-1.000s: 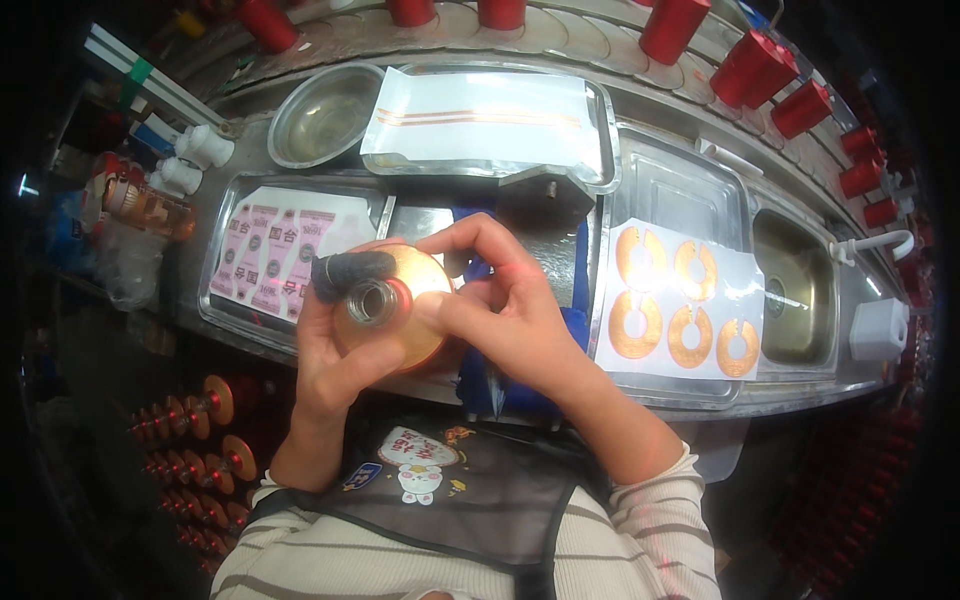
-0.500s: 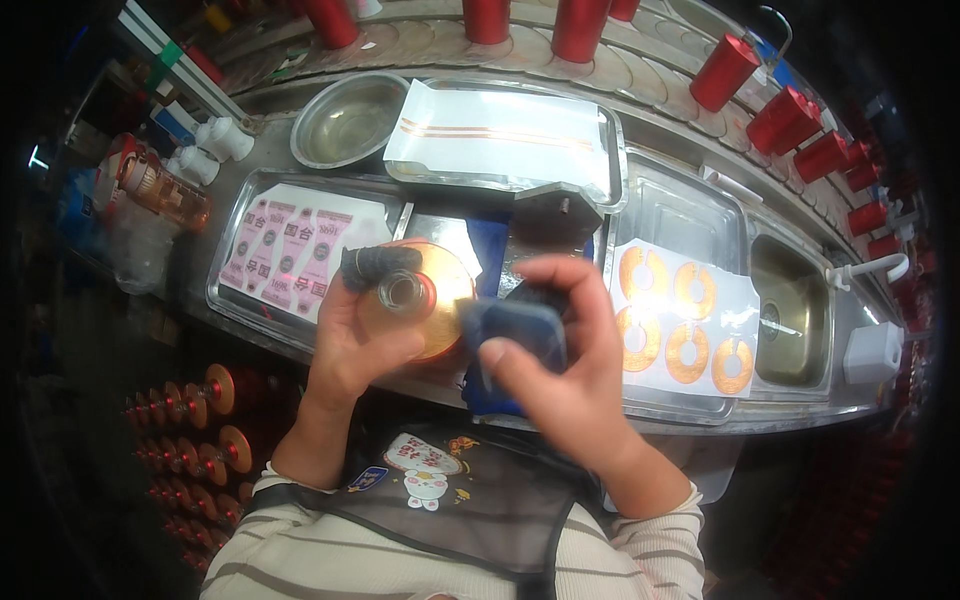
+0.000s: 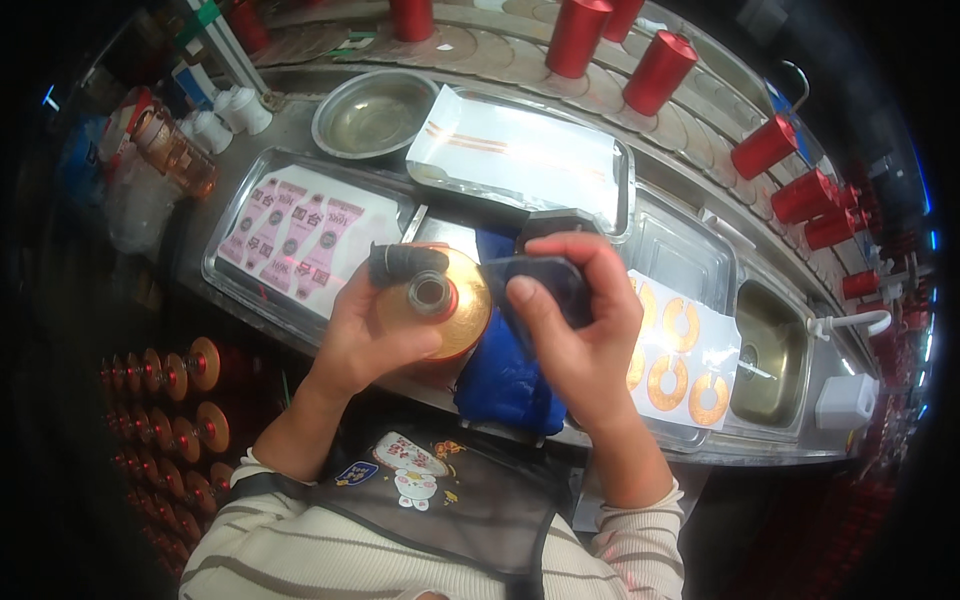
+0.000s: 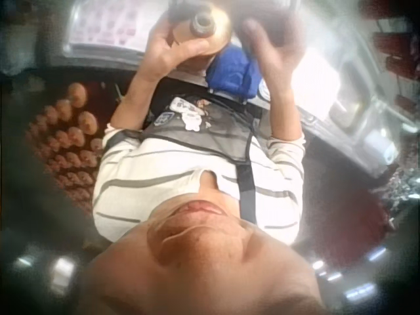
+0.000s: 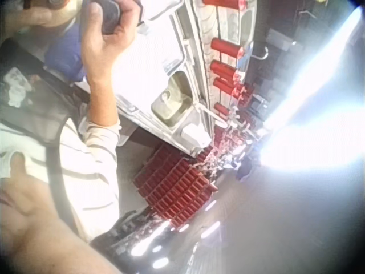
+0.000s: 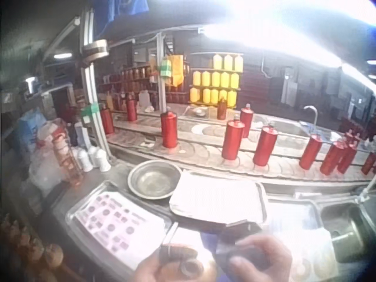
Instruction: The person picks up red cylindrical bottles, wipes them with a blue cloth, and applies circular labels to the necks. They rotate the bottles to align the labels and smooth them down, then place the finished bottles on a nearby tray.
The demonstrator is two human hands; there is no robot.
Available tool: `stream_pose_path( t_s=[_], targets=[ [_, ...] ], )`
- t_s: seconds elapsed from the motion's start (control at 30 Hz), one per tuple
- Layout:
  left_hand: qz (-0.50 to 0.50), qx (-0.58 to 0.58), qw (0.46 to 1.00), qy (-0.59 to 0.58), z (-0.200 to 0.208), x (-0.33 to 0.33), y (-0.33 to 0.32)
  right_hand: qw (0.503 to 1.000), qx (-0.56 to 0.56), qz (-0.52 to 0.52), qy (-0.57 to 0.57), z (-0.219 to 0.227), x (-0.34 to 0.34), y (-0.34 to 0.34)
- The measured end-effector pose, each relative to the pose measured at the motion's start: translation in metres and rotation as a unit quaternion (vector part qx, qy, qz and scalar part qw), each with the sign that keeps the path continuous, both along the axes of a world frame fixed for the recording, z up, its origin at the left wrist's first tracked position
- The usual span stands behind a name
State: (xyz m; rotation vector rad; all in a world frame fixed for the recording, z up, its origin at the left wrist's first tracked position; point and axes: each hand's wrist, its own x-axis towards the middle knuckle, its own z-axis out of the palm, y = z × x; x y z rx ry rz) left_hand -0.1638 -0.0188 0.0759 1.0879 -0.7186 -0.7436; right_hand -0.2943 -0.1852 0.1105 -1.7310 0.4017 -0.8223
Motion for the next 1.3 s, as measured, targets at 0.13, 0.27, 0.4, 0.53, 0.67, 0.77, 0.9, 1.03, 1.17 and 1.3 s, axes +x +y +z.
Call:
stream_pose_path(
  t_s=[0.13,0.27,0.4,0.53,0.67,0.77,0.9,1.03,1.17,1.3],
  targets=[
    [-0.004,0.012,1.0,-0.006,-0.002,0.001,0.002,0.994,-0.072,-0.031,0.077,-0.006,0.01,-0.007],
    [-0.015,-0.008,1.0,-0.008,-0.006,0.002,0.001,0.999,-0.026,0.026,0.035,0.007,-0.001,0.0],
    [-0.017,0.005,0.997,-0.072,-0.012,0.009,0.001,0.979,-0.189,-0.062,0.042,-0.004,0.007,-0.01],
    [-0.01,0.028,0.978,-0.206,-0.019,0.018,0.006,0.924,-0.378,0.029,0.053,0.015,-0.013,0.015],
    [0.08,0.017,0.962,-0.261,-0.025,-0.003,0.001,0.906,-0.423,0.021,0.005,0.006,-0.024,0.046],
    [0.171,0.001,0.933,-0.316,-0.028,-0.019,-0.007,0.894,-0.439,0.089,-0.013,0.008,-0.02,0.057],
    [0.174,0.001,0.925,-0.338,-0.026,-0.016,-0.005,0.919,-0.362,0.155,-0.024,0.022,-0.017,0.051],
    [0.167,0.029,0.934,-0.315,-0.022,-0.016,0.0,0.918,-0.384,0.093,-0.02,0.025,-0.018,0.02],
    [0.181,0.004,0.927,-0.328,-0.022,-0.016,-0.004,0.937,-0.33,0.111,-0.043,0.003,-0.015,0.008],
    [0.244,0.01,0.905,-0.348,-0.029,-0.03,-0.011,0.918,-0.368,0.132,-0.068,0.001,-0.012,0.023]
  ],
)
